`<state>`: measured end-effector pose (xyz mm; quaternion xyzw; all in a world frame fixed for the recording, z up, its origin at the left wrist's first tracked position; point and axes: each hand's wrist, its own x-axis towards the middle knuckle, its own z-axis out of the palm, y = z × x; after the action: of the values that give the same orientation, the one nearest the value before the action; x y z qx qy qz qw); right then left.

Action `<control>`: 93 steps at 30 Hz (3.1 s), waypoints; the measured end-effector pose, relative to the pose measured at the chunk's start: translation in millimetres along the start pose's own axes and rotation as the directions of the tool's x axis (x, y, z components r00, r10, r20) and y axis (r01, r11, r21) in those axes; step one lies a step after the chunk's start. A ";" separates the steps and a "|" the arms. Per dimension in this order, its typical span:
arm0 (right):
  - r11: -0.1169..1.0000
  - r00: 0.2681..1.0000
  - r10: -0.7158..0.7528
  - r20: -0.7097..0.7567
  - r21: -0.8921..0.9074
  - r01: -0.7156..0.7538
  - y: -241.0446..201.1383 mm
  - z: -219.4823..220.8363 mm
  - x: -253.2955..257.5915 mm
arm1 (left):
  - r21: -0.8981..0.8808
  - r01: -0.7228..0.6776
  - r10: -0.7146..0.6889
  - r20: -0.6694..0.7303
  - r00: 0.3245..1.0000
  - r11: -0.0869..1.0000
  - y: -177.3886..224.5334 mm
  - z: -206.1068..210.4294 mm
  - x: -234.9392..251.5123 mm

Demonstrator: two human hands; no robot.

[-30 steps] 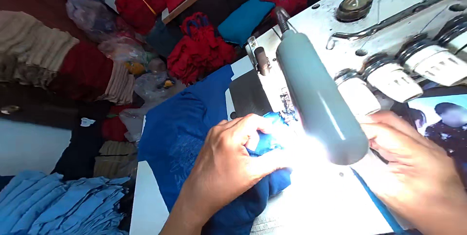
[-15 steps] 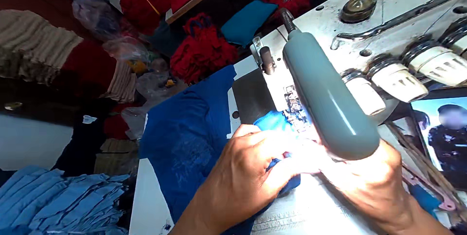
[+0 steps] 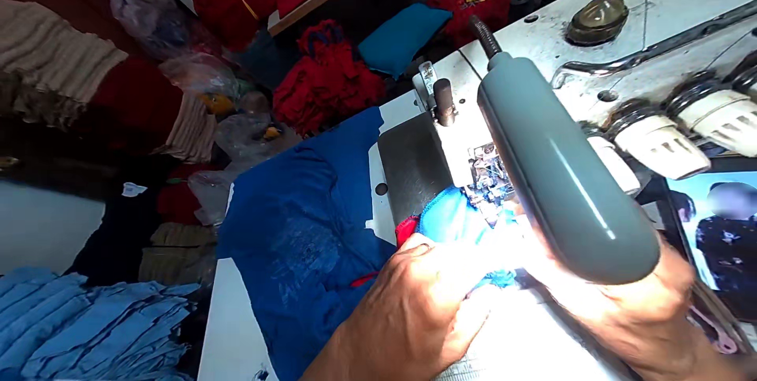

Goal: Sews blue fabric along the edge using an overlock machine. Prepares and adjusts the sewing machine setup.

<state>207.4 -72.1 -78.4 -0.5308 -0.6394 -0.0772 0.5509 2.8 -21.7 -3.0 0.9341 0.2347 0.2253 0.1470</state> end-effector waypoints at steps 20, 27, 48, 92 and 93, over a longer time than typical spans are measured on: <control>0.924 0.957 0.060 0.283 0.347 -0.160 -3.4 -29.0 -40.4 | 0.354 -0.061 0.093 -0.074 0.993 0.933 14.7 33.7 -15.1; 0.928 0.940 0.134 0.313 0.293 -0.230 -6.7 -28.9 -41.8 | 0.360 -0.047 0.085 -0.091 0.992 0.932 13.9 38.2 -17.2; 0.942 0.950 0.059 0.308 0.297 -0.154 -2.0 -21.4 -40.9 | 0.318 -0.067 0.103 -0.098 0.990 0.946 -3.6 29.3 -22.7; 0.931 0.956 0.189 0.225 0.268 -0.248 -16.2 -10.5 -34.4 | 0.285 -0.025 0.025 0.003 1.000 0.958 -11.9 28.9 -9.9; 0.929 0.954 0.191 0.230 0.271 -0.251 -15.8 -10.7 -34.8 | 0.290 -0.024 0.025 0.000 1.000 0.957 -11.7 29.5 -10.7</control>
<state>196.1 -106.7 -94.0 -0.5159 -0.6314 0.1360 0.5628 4.5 -22.2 -36.5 0.9480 0.2539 0.1919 0.0055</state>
